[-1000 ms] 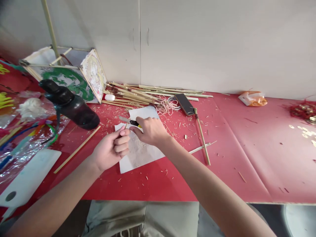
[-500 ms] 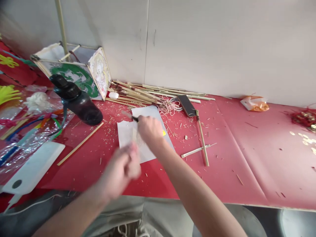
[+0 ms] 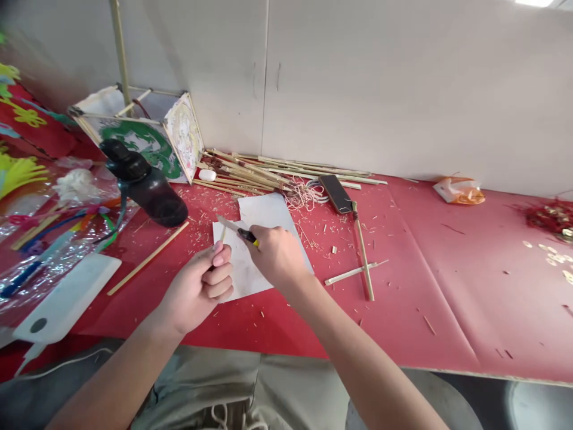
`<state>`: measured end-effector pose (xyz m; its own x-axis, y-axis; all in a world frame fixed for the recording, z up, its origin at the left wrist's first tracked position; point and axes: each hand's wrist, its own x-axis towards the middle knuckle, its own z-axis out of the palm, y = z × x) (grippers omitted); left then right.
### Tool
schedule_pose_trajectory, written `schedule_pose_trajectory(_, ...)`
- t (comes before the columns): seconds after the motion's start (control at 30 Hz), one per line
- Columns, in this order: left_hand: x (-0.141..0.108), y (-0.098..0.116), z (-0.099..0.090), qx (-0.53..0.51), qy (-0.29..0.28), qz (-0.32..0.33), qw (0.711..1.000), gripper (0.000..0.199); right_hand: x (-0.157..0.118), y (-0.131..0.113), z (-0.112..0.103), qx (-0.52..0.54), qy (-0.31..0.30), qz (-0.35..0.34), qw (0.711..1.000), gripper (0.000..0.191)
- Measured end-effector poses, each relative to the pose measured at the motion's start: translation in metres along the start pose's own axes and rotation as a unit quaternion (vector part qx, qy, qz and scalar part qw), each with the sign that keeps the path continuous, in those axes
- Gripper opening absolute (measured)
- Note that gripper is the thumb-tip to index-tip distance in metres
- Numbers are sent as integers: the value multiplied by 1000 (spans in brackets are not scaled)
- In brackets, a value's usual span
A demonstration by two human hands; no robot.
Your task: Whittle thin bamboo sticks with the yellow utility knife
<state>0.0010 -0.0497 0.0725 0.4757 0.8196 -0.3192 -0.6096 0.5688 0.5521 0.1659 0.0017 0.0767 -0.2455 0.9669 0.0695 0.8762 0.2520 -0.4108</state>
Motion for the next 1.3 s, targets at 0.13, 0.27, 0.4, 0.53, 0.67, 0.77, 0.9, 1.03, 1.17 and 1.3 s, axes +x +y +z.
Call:
schedule_pose_trajectory(0.13, -6, -3, 6, 4, -38, -15, 999, 37, -13, -10, -5, -2, -13, -8, 1000, 31)
schedule_pose_trajectory(0.27, -12, 2, 6, -35, -103, -63, 992, 39, -18, -13, -12, -51, -3, -10, 999, 23)
schedule_pose_trajectory(0.4, -10, 0, 9, -6, -83, -36, 996, 39, -18, -17, -8, -136, 26, -2, 990, 18)
schedule_pose_trajectory(0.53, -6, -24, 16, 28, -3, 17, 999, 40, 2, -10, 8, -163, 17, 13, 986, 25)
schedule_pose_trajectory(0.67, -13, -62, 23, 67, -38, -37, 996, 45, 41, 19, 10, -156, -28, 137, 978, 27)
schedule_pose_trajectory(0.77, -10, -59, 16, 67, 12, 23, 997, 48, 53, 39, 3, -138, 24, 146, 979, 34)
schedule_pose_trajectory(0.9, 13, -14, -13, 160, 87, 125, 975, 40, 37, 45, 6, -103, 15, 113, 988, 42)
schedule_pose_trajectory(1.03, 44, 14, -37, 234, 67, 169, 955, 46, 22, 44, 25, -42, 28, 116, 992, 43)
schedule_pose_trajectory(1.17, 73, 16, -47, 283, 62, 178, 940, 40, 21, 47, 38, -7, 88, 94, 992, 41)
schedule_pose_trajectory(1.3, 85, 13, -51, 315, 66, 201, 925, 37, 19, 52, 37, -14, 122, 84, 989, 36)
